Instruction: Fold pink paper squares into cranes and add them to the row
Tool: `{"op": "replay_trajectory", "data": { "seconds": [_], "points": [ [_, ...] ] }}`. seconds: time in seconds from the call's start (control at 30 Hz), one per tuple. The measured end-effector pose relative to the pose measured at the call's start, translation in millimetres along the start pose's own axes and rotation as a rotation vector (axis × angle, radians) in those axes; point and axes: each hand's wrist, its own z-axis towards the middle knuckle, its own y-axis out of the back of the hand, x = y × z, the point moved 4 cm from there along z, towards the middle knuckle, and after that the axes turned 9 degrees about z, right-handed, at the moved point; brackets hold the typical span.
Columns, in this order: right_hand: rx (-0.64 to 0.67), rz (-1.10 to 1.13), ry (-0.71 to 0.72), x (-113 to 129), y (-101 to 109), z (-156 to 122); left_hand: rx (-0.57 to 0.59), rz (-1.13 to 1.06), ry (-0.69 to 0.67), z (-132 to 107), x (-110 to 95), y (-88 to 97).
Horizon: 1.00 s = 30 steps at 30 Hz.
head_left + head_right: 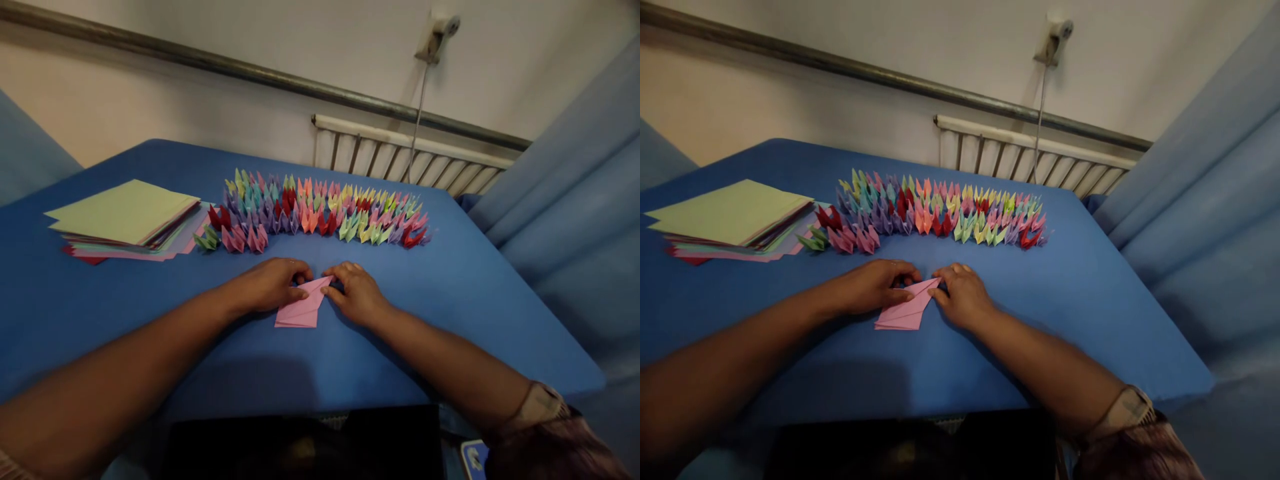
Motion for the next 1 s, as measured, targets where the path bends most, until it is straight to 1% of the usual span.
{"op": "replay_trajectory", "data": {
  "seconds": [0.07, 0.13, 0.23, 0.37, 0.43, 0.5, 0.53, 0.6, 0.67, 0.73, 0.8, 0.87, 0.93, 1.0],
  "points": [
    [-0.007, 0.109, -0.008, -2.7, -2.1, 4.6, 0.055, -0.073, -0.010, 0.8, 1.6, -1.1],
    [-0.027, 0.235, -0.001, -5.5, -2.3, 8.6, 0.083, -0.149, -0.029, 1.0, 1.8, -0.6],
    [-0.079, 0.404, 0.023, -6.9, 0.6, 15.3, 0.051, -0.246, -0.045, 1.1, 1.3, 3.0],
    [-0.156, 0.551, 0.020, -2.6, 5.2, 25.5, 0.035, -0.375, -0.004, 3.0, 3.6, 2.5],
    [-0.224, 0.667, -0.055, -1.7, 6.0, 27.5, -0.009, -0.462, 0.032, 5.2, 5.4, 1.0],
    [-0.285, 0.817, -0.195, -3.5, 3.8, 25.3, -0.107, -0.562, 0.072, 7.3, 6.7, 0.0],
    [-0.289, 0.882, -0.265, -4.3, 1.3, 23.1, -0.159, -0.611, 0.090, 8.0, 6.7, -0.7],
    [-0.233, 0.960, -0.340, -4.0, -4.3, 18.6, -0.249, -0.714, 0.131, 8.3, 5.9, -3.1],
    [-0.160, 1.008, -0.357, -3.7, -9.0, 15.3, -0.318, -0.821, 0.171, 7.6, 4.5, -6.2],
    [-0.125, 1.030, -0.357, -5.7, -11.8, 14.0, -0.340, -0.913, 0.193, 6.9, 2.8, -9.2],
    [-0.126, 1.005, -0.346, -9.2, -12.6, 14.3, -0.312, -0.994, 0.195, 6.6, 1.1, -11.6],
    [-0.128, 0.942, -0.316, -11.4, -12.2, 15.0, -0.258, -1.019, 0.178, 6.8, -0.8, -12.8],
    [-0.113, 0.880, -0.275, -10.3, -11.4, 14.8, -0.198, -0.969, 0.150, 7.2, -3.0, -13.4],
    [-0.102, 0.878, -0.246, -6.4, -10.5, 13.2, -0.185, -0.908, 0.141, 7.3, -4.3, -13.3]
  ]
}}
